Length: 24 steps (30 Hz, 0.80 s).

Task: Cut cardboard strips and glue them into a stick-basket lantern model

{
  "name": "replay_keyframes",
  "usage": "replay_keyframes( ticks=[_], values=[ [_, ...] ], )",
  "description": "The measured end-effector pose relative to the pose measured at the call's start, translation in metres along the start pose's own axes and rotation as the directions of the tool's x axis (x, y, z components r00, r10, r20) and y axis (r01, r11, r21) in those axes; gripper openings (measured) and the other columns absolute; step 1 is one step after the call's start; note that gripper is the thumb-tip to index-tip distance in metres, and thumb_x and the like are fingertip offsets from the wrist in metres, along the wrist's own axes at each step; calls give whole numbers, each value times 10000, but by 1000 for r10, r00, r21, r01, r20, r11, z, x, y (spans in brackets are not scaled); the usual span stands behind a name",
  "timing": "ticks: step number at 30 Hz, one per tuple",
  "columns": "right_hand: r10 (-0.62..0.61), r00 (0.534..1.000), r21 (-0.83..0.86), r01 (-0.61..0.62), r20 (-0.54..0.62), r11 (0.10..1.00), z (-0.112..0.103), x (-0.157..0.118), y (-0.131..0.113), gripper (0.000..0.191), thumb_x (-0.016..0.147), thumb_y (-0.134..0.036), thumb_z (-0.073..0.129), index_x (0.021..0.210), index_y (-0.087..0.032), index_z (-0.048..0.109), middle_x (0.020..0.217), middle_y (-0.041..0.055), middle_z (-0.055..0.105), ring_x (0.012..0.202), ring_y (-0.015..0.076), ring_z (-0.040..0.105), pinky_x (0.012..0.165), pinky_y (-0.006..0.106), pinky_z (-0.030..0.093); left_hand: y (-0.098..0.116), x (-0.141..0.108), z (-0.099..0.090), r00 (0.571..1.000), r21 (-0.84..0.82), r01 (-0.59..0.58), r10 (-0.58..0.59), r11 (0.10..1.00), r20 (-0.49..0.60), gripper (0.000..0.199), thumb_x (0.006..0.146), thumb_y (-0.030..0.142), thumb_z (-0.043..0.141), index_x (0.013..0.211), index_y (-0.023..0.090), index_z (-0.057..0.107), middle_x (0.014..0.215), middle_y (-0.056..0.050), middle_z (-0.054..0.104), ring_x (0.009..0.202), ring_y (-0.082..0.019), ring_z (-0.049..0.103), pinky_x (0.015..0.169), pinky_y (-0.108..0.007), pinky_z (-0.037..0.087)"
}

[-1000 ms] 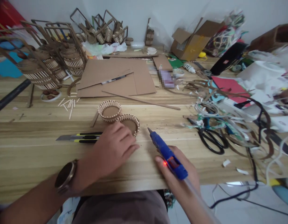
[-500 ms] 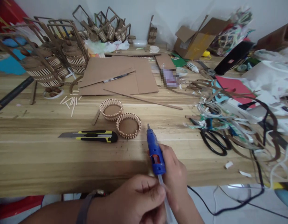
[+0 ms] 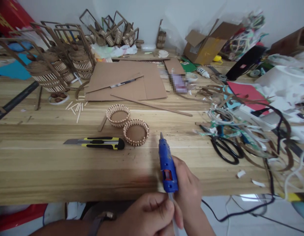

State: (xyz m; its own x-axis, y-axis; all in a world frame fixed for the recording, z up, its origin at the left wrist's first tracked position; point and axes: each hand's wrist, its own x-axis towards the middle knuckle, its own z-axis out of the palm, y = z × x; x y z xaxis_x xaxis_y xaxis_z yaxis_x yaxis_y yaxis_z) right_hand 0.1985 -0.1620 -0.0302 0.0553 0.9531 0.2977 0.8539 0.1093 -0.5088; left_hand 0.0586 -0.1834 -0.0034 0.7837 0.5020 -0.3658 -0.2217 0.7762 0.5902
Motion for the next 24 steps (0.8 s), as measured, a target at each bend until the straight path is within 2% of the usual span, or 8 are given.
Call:
replay_keyframes(
  ticks=[6,10,16,21,24],
  values=[
    [9,999,30,-10,41,999,-2,-3,-3,283,881,-333,460,1102,-292,633,999,41,760,901,248,723,782,336,543,-3,-3,0,1000,-19,-29,29,999,1,620,815,760,569,875,143,580,546,59,439,467,-75,371,513,-254,281],
    [14,1000,22,-15,21,1000,-3,-5,-2,289,871,-347,467,1082,-297,657,989,42,764,892,255,725,779,349,550,-7,-3,0,1000,-3,-18,18,1000,-21,644,815,769,562,894,131,604,543,53,434,470,-79,378,507,-252,262],
    [-22,1000,45,21,13,999,2,-9,9,310,876,-351,455,1107,-293,653,990,44,764,879,254,731,758,346,562,-5,-2,2,999,-1,-34,34,999,-14,651,819,770,552,902,129,627,538,58,398,488,-89,385,525,-249,316],
    [11,996,93,-19,83,995,-3,-6,5,261,889,-386,479,1038,-293,672,954,12,762,863,230,728,722,306,555,1,-6,-2,999,108,-19,15,994,41,680,833,763,529,968,113,670,599,44,444,513,-77,378,535,-235,335],
    [45,994,89,-54,95,995,-11,2,4,243,873,-449,551,972,-276,691,903,16,767,800,229,729,651,290,550,13,-20,-5,995,238,33,-55,971,83,594,819,656,645,1143,159,660,678,42,526,546,-75,431,535,-213,329]
  ],
)
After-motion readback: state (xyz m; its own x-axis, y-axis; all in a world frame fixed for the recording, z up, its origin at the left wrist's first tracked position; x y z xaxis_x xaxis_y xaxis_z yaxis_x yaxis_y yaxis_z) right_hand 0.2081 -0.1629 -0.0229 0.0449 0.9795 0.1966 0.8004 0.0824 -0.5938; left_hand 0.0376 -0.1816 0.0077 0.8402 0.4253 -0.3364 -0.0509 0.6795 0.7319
